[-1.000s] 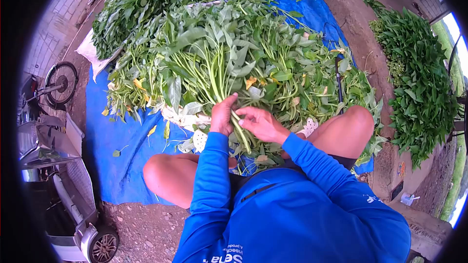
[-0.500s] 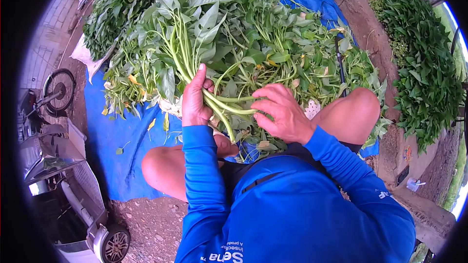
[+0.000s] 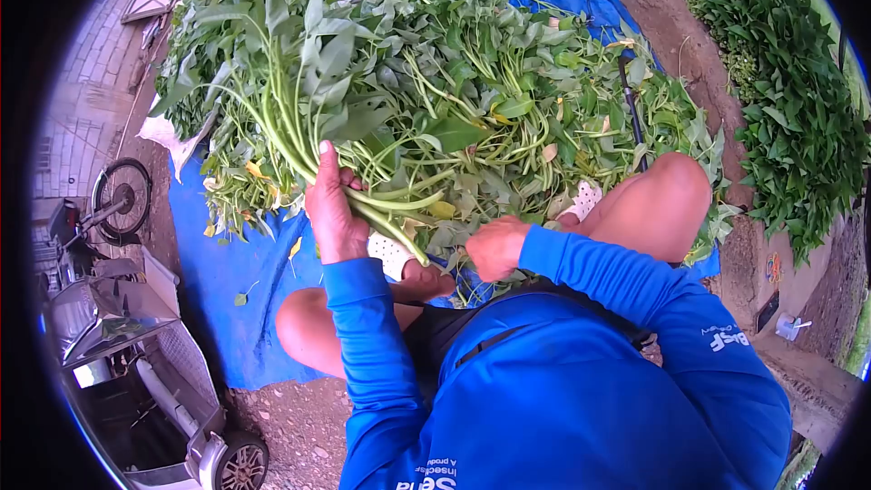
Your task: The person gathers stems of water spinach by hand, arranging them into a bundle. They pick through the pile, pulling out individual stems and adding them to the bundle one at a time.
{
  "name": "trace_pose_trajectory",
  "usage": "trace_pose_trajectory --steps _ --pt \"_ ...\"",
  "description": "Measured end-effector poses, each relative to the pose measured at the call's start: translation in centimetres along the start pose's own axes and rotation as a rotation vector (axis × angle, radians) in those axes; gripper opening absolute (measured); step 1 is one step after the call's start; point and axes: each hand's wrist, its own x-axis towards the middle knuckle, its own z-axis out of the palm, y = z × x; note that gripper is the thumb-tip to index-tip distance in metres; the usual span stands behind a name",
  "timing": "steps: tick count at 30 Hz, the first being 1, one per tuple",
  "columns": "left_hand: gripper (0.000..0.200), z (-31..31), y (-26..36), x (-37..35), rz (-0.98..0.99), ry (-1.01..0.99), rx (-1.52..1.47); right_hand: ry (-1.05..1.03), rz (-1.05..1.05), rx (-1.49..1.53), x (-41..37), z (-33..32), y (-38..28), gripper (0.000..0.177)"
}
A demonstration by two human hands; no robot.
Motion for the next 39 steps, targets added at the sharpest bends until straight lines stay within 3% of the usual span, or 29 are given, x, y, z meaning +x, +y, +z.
trace_pose_trajectory --steps 3,5,7,9,12,15,18,21,22,23,24,27,29,30,33,34,35,37,38,39 --pt "0.032 -2.7 4.2 1.1 -0.006 -0.010 0.060 0.148 -0.017 0.116 -0.2 -1.0 3.3 0.030" --pt "0.030 -3.9 5.0 1.4 -0.021 -0.002 0.025 0.592 -0.083 0.763 1.2 -3.6 4.8 0.023" --pt "0.029 -3.6 4.3 1.2 -0.044 0.023 -0.018 1.149 0.100 0.731 6.2 -4.7 6.5 0.019" --pt "0.026 -3.3 2.6 1.2 -0.093 0.019 -0.057 1.141 0.279 0.605 10.9 -5.0 8.4 0.017" --pt "0.025 -3.3 1.2 0.9 -0.140 0.035 -0.049 1.013 0.262 0.629 12.9 -5.3 8.9 0.021" --pt "0.027 -3.6 1.0 0.5 -0.164 0.068 -0.038 0.895 0.144 1.045 12.1 -6.6 10.0 0.025" --pt "0.030 -4.1 0.2 1.0 -0.175 0.044 -0.059 0.758 0.025 1.342 6.4 -10.9 10.1 0.021" --pt "0.030 -3.9 0.8 0.7 -0.180 0.046 -0.027 0.648 -0.331 1.521 -4.0 -17.0 8.7 0.024" --pt "0.030 -3.9 0.9 0.7 -0.178 0.041 -0.032 0.587 -0.382 1.508 -6.5 -18.3 9.5 0.029" --pt "0.030 -3.9 0.8 0.7 -0.185 0.037 -0.034 0.468 -0.300 1.536 -7.6 -19.5 11.3 0.031" --pt "0.030 -4.1 0.5 0.8 -0.195 0.031 -0.032 0.556 -0.164 1.440 -8.2 -19.7 12.5 0.034" --pt "0.029 -4.0 0.1 1.5 -0.159 -0.002 -0.039 0.562 -0.445 1.356 -15.9 -21.5 9.9 0.036" --pt "0.028 -3.8 -0.2 1.5 -0.179 0.000 -0.039 0.659 -0.507 1.345 -17.7 -22.2 11.9 0.038" --pt "0.028 -3.5 -0.3 1.1 -0.200 -0.006 -0.033 0.699 -0.431 1.377 -17.9 -22.4 13.1 0.041" --pt "0.028 -3.2 -0.3 1.3 -0.158 -0.037 -0.025 0.672 -0.834 1.253 -22.4 -21.1 12.1 0.045" --pt "0.027 -3.1 -0.4 1.2 -0.167 -0.037 -0.037 0.742 -0.795 1.285 -22.1 -20.8 12.3 0.046" --pt "0.026 -2.9 -0.6 1.0 -0.184 -0.043 -0.042 0.820 -0.587 1.282 -21.6 -20.9 12.9 0.046" --pt "0.027 -2.2 -0.3 0.7 -0.210 -0.038 -0.031 0.833 -0.584 1.287 -21.9 -19.6 12.4 0.045" --pt "0.026 -2.1 -0.3 0.9 -0.188 -0.041 -0.030 0.785 -0.741 1.317 -22.1 -19.1 12.1 0.045" --pt "0.026 -2.3 -0.7 0.9 -0.187 -0.049 -0.009 0.818 -0.737 1.319 -22.1 -18.9 11.6 0.045"
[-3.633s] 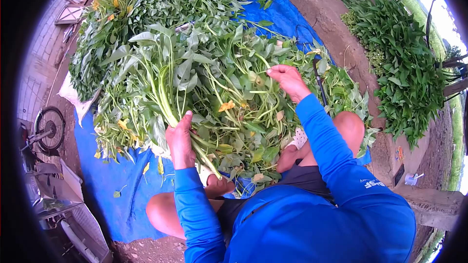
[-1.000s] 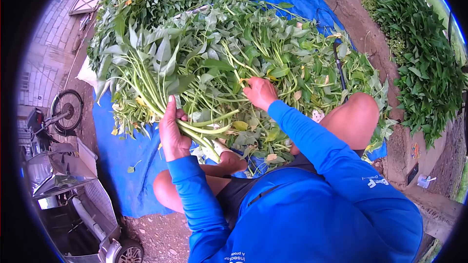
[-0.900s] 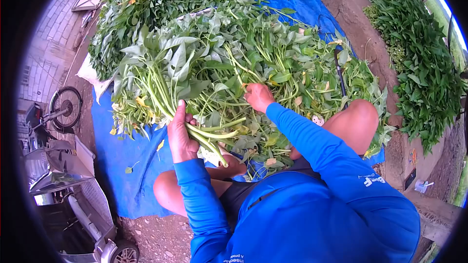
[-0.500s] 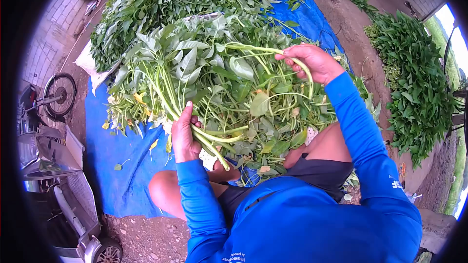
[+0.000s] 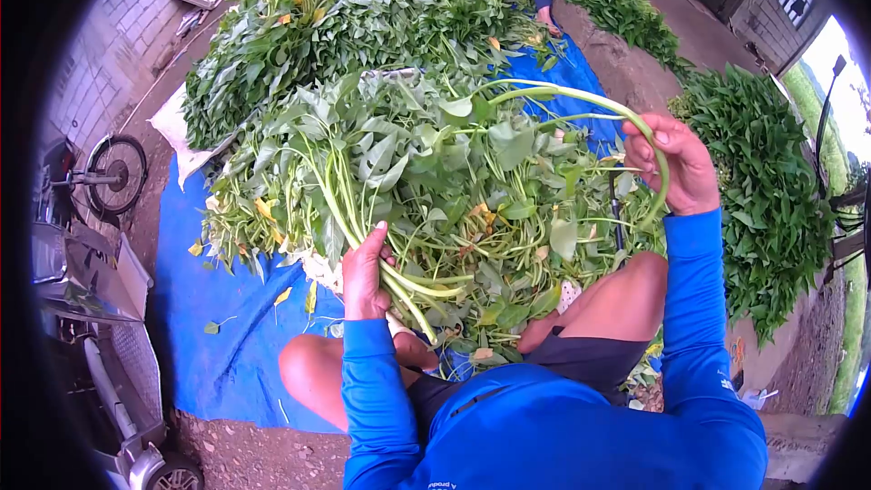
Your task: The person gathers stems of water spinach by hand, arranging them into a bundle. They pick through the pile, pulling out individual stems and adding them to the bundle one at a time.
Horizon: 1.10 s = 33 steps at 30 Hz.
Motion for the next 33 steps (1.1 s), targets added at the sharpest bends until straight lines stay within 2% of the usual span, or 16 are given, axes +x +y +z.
trace_pose_trajectory --steps 3,6,8,10,11,14,16,17,18,21,24,25,28,31,33 --pt "0.024 -0.2 -0.8 0.1 -0.029 -0.008 -0.018 0.075 -0.075 0.010 -1.0 0.4 1.0 0.046" --pt "0.023 0.6 -0.3 0.2 -0.023 -0.015 -0.028 -0.064 -0.144 0.191 -1.6 1.3 3.7 0.042" --pt "0.022 0.3 -1.4 0.9 -0.041 -0.021 -0.021 0.097 0.154 -0.064 -0.7 1.7 7.5 0.037" --pt "0.022 0.1 -2.5 1.5 -0.056 -0.048 0.003 0.129 0.276 -0.238 -0.8 3.3 11.7 0.036" --pt "0.021 0.2 -3.3 2.0 -0.081 -0.038 -0.007 0.112 0.303 -0.149 -1.2 3.4 14.1 0.035" --pt "0.020 0.2 -6.6 2.9 -0.209 -0.075 -0.059 0.037 0.394 -0.286 -2.6 7.7 19.1 0.036" --pt "0.028 0.5 -7.7 2.4 -0.275 -0.128 -0.045 -0.074 0.440 -0.450 -3.6 9.3 23.3 0.035" --pt "0.024 0.5 -8.2 2.3 -0.322 -0.152 -0.112 -0.100 0.452 -0.580 -4.1 9.7 24.6 0.040" --pt "0.021 0.5 -8.4 2.3 -0.365 -0.184 -0.179 -0.119 0.391 -0.684 -4.4 10.3 25.5 0.040" --pt "0.016 -0.1 -8.8 2.3 -0.341 -0.238 -0.099 -0.156 0.247 -0.947 -4.3 11.3 26.2 0.040" --pt "0.017 -0.4 -9.6 2.9 -0.293 -0.204 -0.065 0.022 0.105 -0.923 -2.6 12.6 25.0 0.040" --pt "0.016 -0.1 -9.2 2.3 -0.293 -0.196 -0.051 0.092 0.188 -0.762 -0.9 12.7 25.5 0.042" --pt "0.015 -0.1 -10.2 2.2 -0.263 -0.188 -0.033 0.257 0.453 -0.683 4.4 12.4 31.0 0.035" --pt "0.018 -0.2 -10.4 2.2 -0.198 -0.176 -0.037 0.169 0.687 -0.291 6.1 12.4 30.3 0.027" --pt "0.022 0.3 -9.4 1.1 -0.173 -0.128 0.012 0.268 0.639 -0.084 5.7 12.6 30.2 0.024"
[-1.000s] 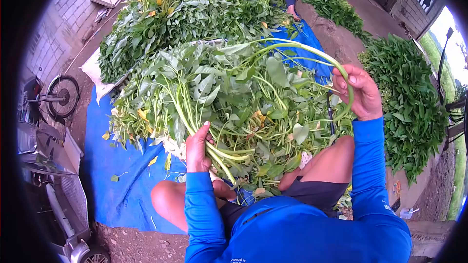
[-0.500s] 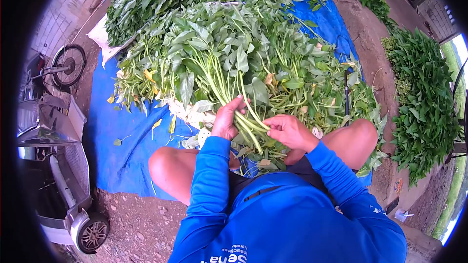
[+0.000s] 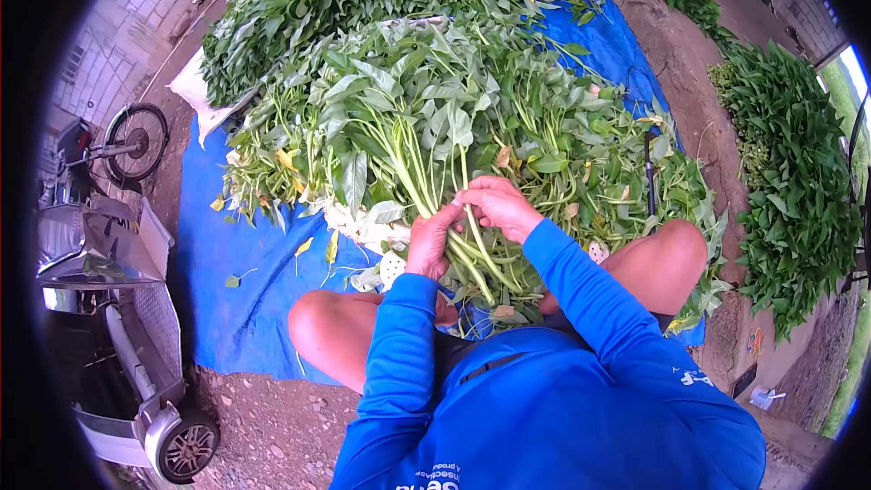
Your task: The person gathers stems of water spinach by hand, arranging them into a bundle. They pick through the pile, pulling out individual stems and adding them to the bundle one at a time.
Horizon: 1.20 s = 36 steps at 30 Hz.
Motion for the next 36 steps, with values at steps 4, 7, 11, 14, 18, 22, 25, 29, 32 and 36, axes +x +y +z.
trace_pose_trajectory --steps 4,7,11,14,18,22,25,29,32,36 --pt "0.047 -1.5 0.4 -0.2 0.364 0.317 0.651 0.039 -0.254 0.052 -3.9 -2.0 -2.2 0.022" --pt "0.063 -1.3 3.1 -1.7 0.473 0.496 1.039 0.064 -0.422 0.001 -7.7 -3.7 -4.9 0.025" --pt "0.062 0.1 4.5 -2.4 0.458 0.410 0.898 0.226 -0.560 -0.084 -8.0 -5.4 -7.1 0.020" --pt "0.055 0.4 3.6 -1.3 0.472 0.371 0.787 0.335 -0.613 -0.123 -7.9 -5.8 -8.7 0.020" --pt "0.050 0.3 1.8 -0.6 0.459 0.316 0.704 0.649 -0.661 -0.451 -3.5 -6.3 -9.1 0.028" --pt "0.044 -0.6 0.4 0.8 0.423 0.206 0.572 0.589 -0.544 -0.570 4.2 -5.9 -2.9 0.032" --pt "0.041 -0.9 0.2 0.9 0.285 0.126 0.408 0.445 -0.450 -0.547 6.4 -3.8 1.5 0.028" --pt "0.039 -1.6 -0.6 1.2 0.224 0.129 0.253 0.375 -0.388 -0.368 5.8 -2.9 1.9 0.030" --pt "0.038 -1.3 0.0 0.7 0.164 0.094 0.248 0.357 -0.416 -0.378 3.1 -2.1 -0.9 0.032" --pt "0.045 -0.7 0.1 0.9 0.097 0.031 0.142 0.148 -0.153 -0.183 1.5 0.5 -2.6 0.024"
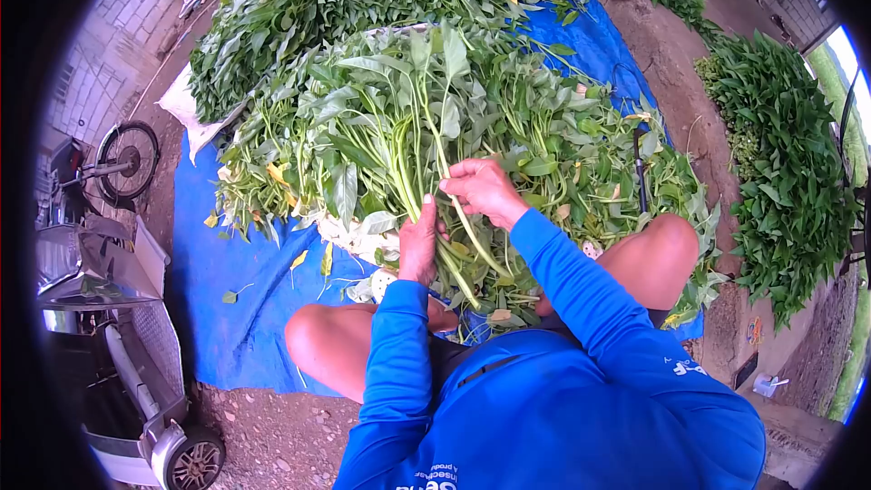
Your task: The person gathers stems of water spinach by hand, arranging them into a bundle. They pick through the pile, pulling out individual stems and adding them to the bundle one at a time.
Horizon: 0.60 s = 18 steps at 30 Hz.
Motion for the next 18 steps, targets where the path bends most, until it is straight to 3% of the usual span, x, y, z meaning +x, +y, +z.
trace_pose_trajectory --steps 1,2,5,6,9,11,13,14,16,18 --pt "0.047 0.1 0.1 0.0 -0.019 -0.020 -0.053 -0.064 0.100 0.030 -0.6 0.5 -0.5 0.022" --pt "0.052 0.0 -0.1 0.2 -0.025 -0.072 -0.051 -0.076 0.070 -0.014 -0.4 0.8 0.2 0.020" --pt "0.050 -1.3 -0.8 0.6 -0.093 -0.194 0.119 -0.101 0.200 0.175 0.7 2.0 1.2 0.019" --pt "0.049 -1.1 -1.4 0.9 -0.014 -0.242 0.138 -0.264 0.205 0.207 2.1 1.3 2.6 0.021" --pt "0.038 0.5 1.0 -0.7 -0.081 -0.124 0.053 -0.223 0.130 0.161 1.3 1.0 1.3 0.023" --pt "0.030 -1.6 0.6 0.7 -0.173 -0.121 0.033 -0.004 -0.123 0.028 -0.6 -0.6 -0.3 0.027" --pt "0.023 -1.9 1.2 0.7 -0.111 -0.115 0.001 -0.031 -0.218 -0.233 -3.0 -3.9 -0.6 0.021" --pt "0.021 -1.8 1.5 0.4 -0.097 -0.114 -0.006 -0.175 -0.190 -0.326 -4.5 -5.1 0.2 0.019" --pt "0.020 -1.9 1.6 0.5 -0.099 -0.130 -0.046 -0.456 -0.133 -0.547 -8.2 -6.2 2.0 0.029" --pt "0.018 -1.8 1.8 0.5 -0.101 -0.127 -0.095 -0.326 -0.341 -0.705 -11.1 -6.0 4.8 0.037"
